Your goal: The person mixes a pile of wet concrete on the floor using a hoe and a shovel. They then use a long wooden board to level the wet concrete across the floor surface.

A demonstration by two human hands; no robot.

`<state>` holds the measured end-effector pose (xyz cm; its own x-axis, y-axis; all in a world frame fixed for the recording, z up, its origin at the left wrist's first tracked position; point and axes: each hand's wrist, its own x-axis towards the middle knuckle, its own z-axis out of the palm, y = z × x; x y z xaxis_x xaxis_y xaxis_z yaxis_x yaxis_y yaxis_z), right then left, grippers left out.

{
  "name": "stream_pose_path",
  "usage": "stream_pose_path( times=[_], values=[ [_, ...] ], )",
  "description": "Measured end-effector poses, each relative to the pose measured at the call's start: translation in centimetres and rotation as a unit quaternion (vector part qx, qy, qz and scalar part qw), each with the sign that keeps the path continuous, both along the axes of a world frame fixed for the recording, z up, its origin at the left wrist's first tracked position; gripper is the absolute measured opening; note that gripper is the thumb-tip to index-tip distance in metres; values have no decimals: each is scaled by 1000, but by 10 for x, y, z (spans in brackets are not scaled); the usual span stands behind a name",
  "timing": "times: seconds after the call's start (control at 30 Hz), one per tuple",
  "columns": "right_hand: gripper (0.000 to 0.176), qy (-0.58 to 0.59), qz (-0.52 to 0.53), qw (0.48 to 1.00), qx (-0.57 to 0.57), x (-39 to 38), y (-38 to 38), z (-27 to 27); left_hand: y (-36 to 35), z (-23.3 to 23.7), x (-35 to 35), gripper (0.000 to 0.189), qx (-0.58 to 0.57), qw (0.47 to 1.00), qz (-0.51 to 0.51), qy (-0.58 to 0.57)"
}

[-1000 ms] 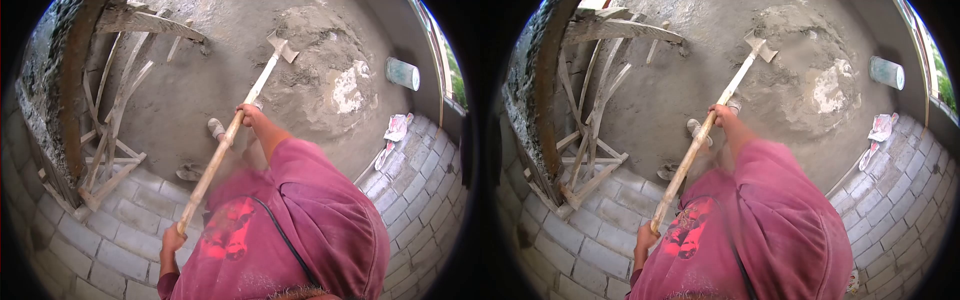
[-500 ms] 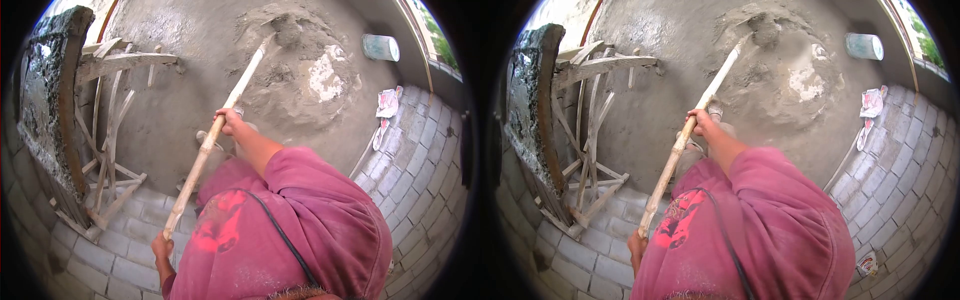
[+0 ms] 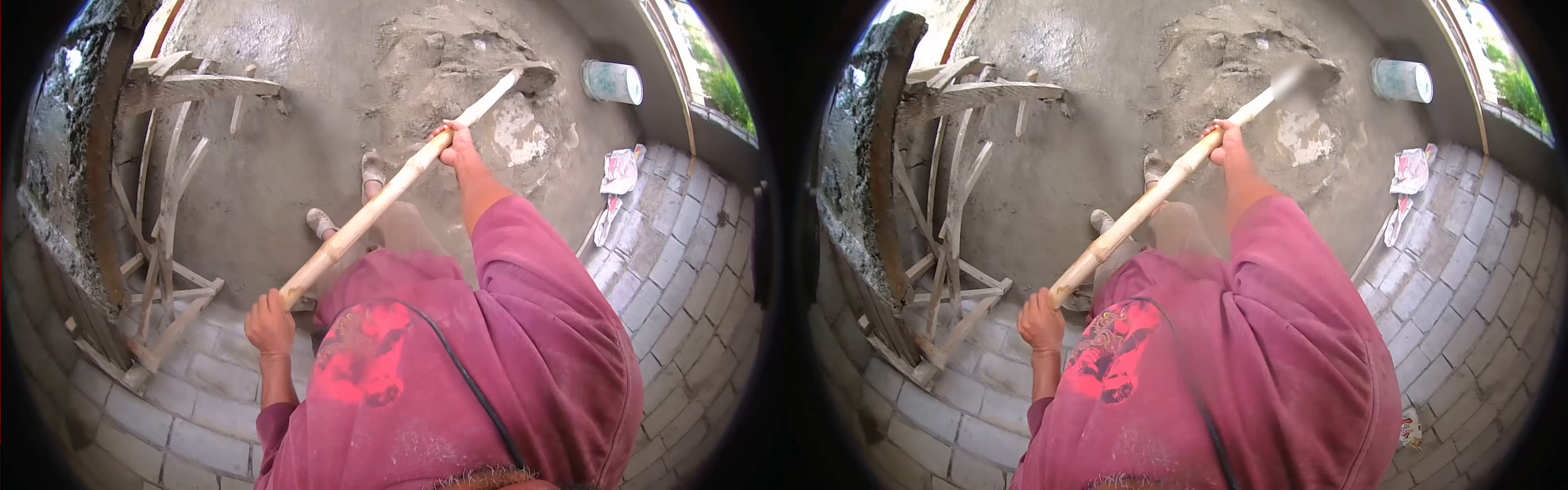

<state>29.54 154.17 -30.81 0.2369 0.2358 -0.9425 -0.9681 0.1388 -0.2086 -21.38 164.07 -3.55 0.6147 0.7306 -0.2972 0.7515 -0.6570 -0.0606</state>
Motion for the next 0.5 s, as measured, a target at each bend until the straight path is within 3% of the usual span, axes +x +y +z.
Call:
stream_pose_path(
  times=[0.2, 0.3, 0.4, 0.5],
  values=[
    [19, -32, -70, 986, 149, -21, -16, 43, 1, -3, -13, 35, 4, 997, 56, -61],
    [16, -24, -77, 978, 191, -47, -17, 69, -22, -10, -52, 35, -53, 993, 97, -27],
    [13, 36, -69, 973, 217, -79, 1, 95, -46, -7, -97, 35, -147, 973, 171, 53],
    [13, 124, 0, 973, 194, -109, 23, 81, -72, 17, -122, 39, -196, 940, 265, 90]
  ],
)
